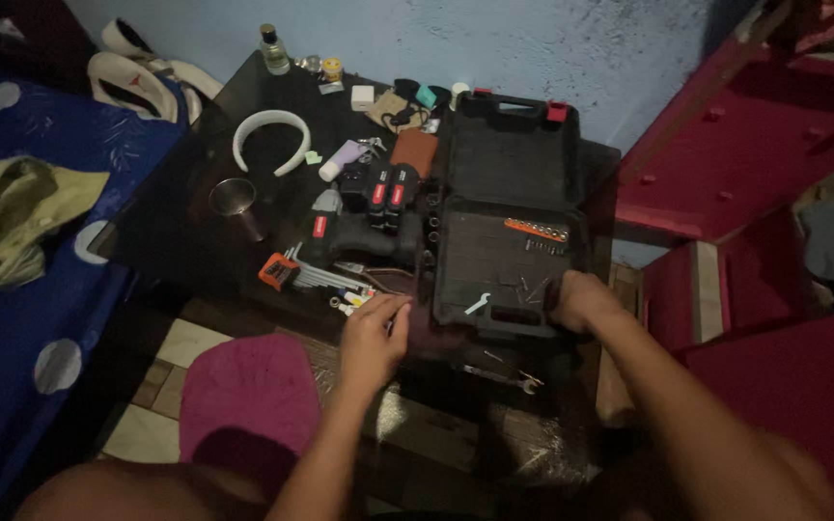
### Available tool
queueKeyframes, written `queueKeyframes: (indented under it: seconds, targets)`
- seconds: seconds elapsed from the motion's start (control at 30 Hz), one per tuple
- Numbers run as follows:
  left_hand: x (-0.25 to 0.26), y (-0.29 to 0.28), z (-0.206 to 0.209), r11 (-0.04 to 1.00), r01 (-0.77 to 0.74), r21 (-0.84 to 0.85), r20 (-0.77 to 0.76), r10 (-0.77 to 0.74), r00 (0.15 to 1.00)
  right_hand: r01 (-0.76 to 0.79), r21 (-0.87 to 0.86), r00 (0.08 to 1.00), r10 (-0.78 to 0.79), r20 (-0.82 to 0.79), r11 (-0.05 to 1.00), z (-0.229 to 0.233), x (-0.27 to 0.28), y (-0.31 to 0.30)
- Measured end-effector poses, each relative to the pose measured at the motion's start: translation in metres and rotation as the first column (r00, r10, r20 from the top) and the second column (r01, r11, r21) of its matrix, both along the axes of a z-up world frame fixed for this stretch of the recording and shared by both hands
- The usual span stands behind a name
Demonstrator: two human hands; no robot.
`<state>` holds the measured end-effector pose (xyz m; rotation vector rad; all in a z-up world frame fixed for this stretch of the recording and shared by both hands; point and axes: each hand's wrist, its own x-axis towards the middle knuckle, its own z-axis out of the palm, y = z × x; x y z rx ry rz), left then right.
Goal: The person sits at a small table and sorts loose hand tools, including wrenches, screwdriver bits and sockets, picking them up one at a time and placing them into the trays of an open toolbox. They continue arranging the tools into the case compartments throughout the clip.
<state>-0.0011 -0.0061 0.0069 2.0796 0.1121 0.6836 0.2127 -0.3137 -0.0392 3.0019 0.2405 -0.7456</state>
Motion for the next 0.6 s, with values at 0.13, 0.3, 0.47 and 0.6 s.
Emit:
queueKeyframes:
  seconds: [0.13, 0.3, 0.47, 0.6]
  targets:
    - [0.001, -0.002, 0.001, 1.0, 0.011, -0.014, -0.018, -0.011, 1.0, 0.056, 0.026, 0.998, -0.056, 0.013, 0.998, 0.004, 0.001, -0.006]
    - [0.001, 0.0, 0.003, 0.997, 0.014, -0.07, -0.016, -0.015, 1.0, 0.189, 0.504, 0.977, -0.213, -0.012, 0.843, 0.049, -0.02, -0.003]
    - [0.007, -0.008, 0.006, 0.943, 0.049, -0.329, -0.006, -0.054, 0.999, 0.403, 0.846, 0.911, -0.241, -0.335, 0.348, 0.086, -0.05, 0.04]
    - [0.014, -0.005, -0.006, 0.954, 0.0, -0.298, -0.109, -0.034, 0.994, 0.253, 0.873, 0.967, -0.087, -0.238, 0.417, 0.091, -0.086, 0.099]
